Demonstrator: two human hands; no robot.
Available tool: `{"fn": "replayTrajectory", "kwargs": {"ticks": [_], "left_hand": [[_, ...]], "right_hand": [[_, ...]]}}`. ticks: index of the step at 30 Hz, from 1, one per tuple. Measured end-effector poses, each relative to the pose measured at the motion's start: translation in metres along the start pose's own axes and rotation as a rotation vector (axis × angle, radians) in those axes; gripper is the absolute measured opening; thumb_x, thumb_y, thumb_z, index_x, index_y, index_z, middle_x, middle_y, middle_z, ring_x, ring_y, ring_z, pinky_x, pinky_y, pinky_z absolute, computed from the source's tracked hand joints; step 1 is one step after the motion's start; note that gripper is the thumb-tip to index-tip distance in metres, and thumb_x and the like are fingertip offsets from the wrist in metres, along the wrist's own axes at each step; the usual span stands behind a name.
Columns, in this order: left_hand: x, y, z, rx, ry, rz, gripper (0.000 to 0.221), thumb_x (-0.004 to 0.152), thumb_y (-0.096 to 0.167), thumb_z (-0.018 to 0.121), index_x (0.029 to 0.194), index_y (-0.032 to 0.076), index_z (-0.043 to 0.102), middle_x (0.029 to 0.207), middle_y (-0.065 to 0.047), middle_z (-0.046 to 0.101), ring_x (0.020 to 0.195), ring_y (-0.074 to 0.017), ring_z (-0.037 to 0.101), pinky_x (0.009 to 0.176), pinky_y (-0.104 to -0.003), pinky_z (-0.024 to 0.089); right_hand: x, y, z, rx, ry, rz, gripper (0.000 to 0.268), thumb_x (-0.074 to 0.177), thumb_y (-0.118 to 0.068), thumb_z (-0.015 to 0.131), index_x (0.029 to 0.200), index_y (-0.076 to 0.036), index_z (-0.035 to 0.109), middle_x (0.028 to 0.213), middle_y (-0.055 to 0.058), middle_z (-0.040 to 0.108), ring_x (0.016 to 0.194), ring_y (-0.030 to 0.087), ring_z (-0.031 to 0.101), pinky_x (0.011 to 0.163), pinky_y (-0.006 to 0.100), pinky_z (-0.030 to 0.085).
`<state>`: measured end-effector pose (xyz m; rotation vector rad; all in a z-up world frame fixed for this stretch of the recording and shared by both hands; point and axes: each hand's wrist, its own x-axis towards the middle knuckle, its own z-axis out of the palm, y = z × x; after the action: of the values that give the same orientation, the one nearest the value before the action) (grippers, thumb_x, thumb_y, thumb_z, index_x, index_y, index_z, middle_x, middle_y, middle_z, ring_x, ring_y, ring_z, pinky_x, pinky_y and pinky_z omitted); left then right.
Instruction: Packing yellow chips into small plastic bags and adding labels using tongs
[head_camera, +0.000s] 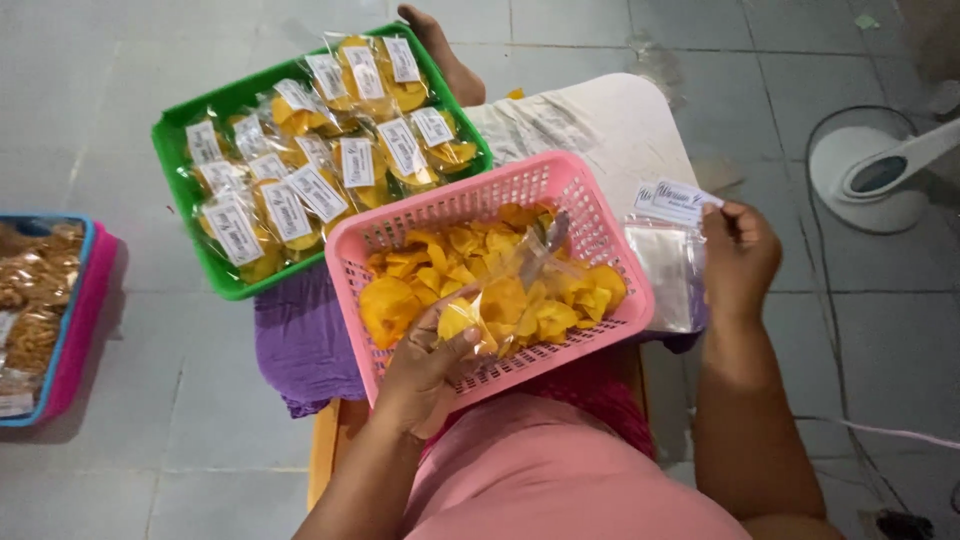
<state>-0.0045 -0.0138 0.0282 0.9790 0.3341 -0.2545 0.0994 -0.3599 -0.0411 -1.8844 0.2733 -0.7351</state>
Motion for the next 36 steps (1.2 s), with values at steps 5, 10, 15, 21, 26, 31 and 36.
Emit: {"fn": "replayTrajectory", "kwargs": {"ticks": [5, 10, 15, 21, 26, 31, 36], "left_hand": [[0.008, -0.015, -0.011, -0.043, 0.004, 0.006, 0.062, 0.082, 0.008, 0.080, 0.141, 0.003, 0.064, 0.094, -0.012, 0.069, 0.084, -0.0232, 0.075, 0.076, -0.035, 0.064], [0.009, -0.017, -0.012, -0.057, 0.024, 0.004, 0.061, 0.082, 0.008, 0.080, 0.141, 0.003, 0.064, 0.097, -0.014, 0.071, 0.085, -0.0257, 0.076, 0.077, -0.037, 0.064], [0.009, -0.014, -0.010, -0.077, 0.009, 0.005, 0.061, 0.082, 0.007, 0.079, 0.141, 0.002, 0.064, 0.099, -0.015, 0.071, 0.086, -0.0261, 0.075, 0.077, -0.036, 0.064], [0.009, -0.019, -0.015, -0.106, 0.017, 0.012, 0.061, 0.081, 0.005, 0.080, 0.139, 0.001, 0.064, 0.099, -0.015, 0.071, 0.087, -0.0252, 0.075, 0.077, -0.036, 0.064], [0.008, -0.009, -0.019, -0.130, -0.056, -0.096, 0.051, 0.089, -0.005, 0.068, 0.140, 0.005, 0.064, 0.112, -0.013, 0.067, 0.085, -0.0174, 0.064, 0.074, -0.029, 0.056], [0.006, -0.007, -0.018, -0.123, -0.060, -0.124, 0.051, 0.089, -0.004, 0.069, 0.138, 0.007, 0.065, 0.113, -0.011, 0.068, 0.086, -0.0156, 0.062, 0.075, -0.029, 0.054], [0.005, -0.004, -0.016, -0.099, -0.074, -0.112, 0.051, 0.086, -0.001, 0.073, 0.136, 0.005, 0.067, 0.115, -0.012, 0.069, 0.087, -0.0166, 0.064, 0.073, -0.026, 0.056]], "right_hand": [[-0.022, 0.006, 0.008, -0.245, -0.205, 0.023, 0.005, 0.103, -0.012, 0.073, 0.105, -0.008, 0.074, 0.089, 0.014, 0.072, 0.082, 0.025, 0.067, 0.076, 0.039, 0.053], [-0.034, 0.024, 0.027, -0.286, -0.388, 0.130, 0.013, 0.101, -0.025, 0.075, 0.110, -0.016, 0.078, 0.096, 0.009, 0.077, 0.081, 0.023, 0.073, 0.073, 0.035, 0.058], [-0.024, -0.003, 0.013, -0.252, -0.294, 0.002, 0.014, 0.098, -0.019, 0.079, 0.111, -0.017, 0.079, 0.117, 0.005, 0.073, 0.088, 0.024, 0.069, 0.074, 0.030, 0.059], [-0.013, -0.022, -0.003, 0.082, -0.066, 0.235, 0.006, 0.106, -0.011, 0.068, 0.111, -0.008, 0.068, 0.097, 0.004, 0.068, 0.079, 0.009, 0.068, 0.069, 0.014, 0.057], [-0.024, -0.061, -0.014, 0.365, -0.197, 0.139, 0.012, 0.107, -0.006, 0.068, 0.117, 0.000, 0.064, 0.108, 0.009, 0.068, 0.079, 0.007, 0.061, 0.074, 0.017, 0.054], [-0.039, -0.106, -0.007, 0.376, -0.396, 0.048, 0.018, 0.104, 0.004, 0.064, 0.122, 0.005, 0.067, 0.100, 0.010, 0.067, 0.079, 0.010, 0.059, 0.077, 0.019, 0.052], [-0.035, -0.121, 0.003, 0.317, -0.600, -0.145, 0.021, 0.101, 0.009, 0.062, 0.122, 0.007, 0.063, 0.113, 0.018, 0.070, 0.085, 0.008, 0.061, 0.078, 0.016, 0.051]]}}
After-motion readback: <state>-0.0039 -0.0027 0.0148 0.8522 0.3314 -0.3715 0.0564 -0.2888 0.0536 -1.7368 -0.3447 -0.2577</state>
